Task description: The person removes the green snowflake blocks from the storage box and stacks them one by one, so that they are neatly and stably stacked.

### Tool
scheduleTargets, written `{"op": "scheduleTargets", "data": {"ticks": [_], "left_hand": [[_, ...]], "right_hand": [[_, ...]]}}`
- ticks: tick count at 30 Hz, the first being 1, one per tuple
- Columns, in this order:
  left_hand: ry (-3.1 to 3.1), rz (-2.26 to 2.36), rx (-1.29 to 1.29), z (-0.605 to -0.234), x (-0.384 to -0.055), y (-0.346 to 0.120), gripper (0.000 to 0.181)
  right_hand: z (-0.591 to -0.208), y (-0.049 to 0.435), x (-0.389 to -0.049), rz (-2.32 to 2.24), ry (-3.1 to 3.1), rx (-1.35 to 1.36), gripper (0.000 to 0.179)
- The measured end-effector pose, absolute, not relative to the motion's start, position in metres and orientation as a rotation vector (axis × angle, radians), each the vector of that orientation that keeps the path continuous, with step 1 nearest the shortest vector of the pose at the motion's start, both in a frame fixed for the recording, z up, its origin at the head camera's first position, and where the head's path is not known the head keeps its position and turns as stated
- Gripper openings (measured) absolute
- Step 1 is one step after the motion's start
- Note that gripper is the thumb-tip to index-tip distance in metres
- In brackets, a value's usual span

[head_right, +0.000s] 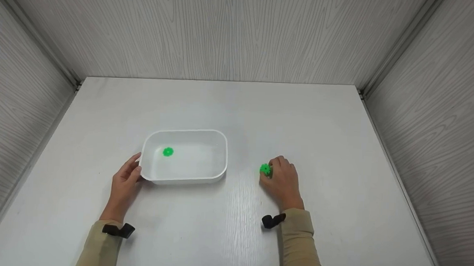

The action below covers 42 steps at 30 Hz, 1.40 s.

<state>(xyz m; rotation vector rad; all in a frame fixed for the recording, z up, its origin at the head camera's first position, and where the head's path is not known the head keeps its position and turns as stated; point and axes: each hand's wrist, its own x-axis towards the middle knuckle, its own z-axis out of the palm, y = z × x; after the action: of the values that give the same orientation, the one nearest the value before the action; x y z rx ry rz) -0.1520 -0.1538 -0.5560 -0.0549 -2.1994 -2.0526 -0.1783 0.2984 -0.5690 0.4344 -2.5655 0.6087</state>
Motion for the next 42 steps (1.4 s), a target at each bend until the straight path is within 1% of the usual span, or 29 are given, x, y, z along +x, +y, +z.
{"op": "scheduleTargets", "data": {"ticks": [4, 13, 16, 22, 25, 36, 42], "left_hand": [[-2.169, -2.045, -0.111, -0.556, -0.152, -0.154, 0.042], [-2.194, -2.046, -0.086, -0.557, -0.151, -0.153, 0.043], [-2.203, -2.038, -0.084, -0.558, -0.151, -0.153, 0.044], [-2.206, -2.026, -0.083, -0.559, -0.152, -0.153, 0.044], [-2.218, -2.02, -0.072, -0.557, -0.152, -0.152, 0.043], [-2.228, -2.034, -0.061, -0.557, -0.152, -0.154, 0.043], [-2.216, -2.05, -0.052, -0.558, -0.152, -0.154, 0.043]], "right_hand": [[-0.568, 0.297, -0.177, 0.654, -2.595, 0.392, 0.022], [-0.573, 0.3, -0.175, 0.691, -2.593, 0.392, 0.025], [-0.573, 0.301, -0.175, 0.686, -2.602, 0.39, 0.03], [-0.57, 0.301, -0.177, 0.621, -2.626, 0.444, 0.046], [-0.567, 0.301, -0.177, 0.601, -2.658, 0.469, 0.05], [-0.556, 0.303, -0.177, 0.639, -2.771, 0.528, 0.046], [-0.546, 0.292, -0.179, 0.647, -2.685, 0.612, 0.047]]}}
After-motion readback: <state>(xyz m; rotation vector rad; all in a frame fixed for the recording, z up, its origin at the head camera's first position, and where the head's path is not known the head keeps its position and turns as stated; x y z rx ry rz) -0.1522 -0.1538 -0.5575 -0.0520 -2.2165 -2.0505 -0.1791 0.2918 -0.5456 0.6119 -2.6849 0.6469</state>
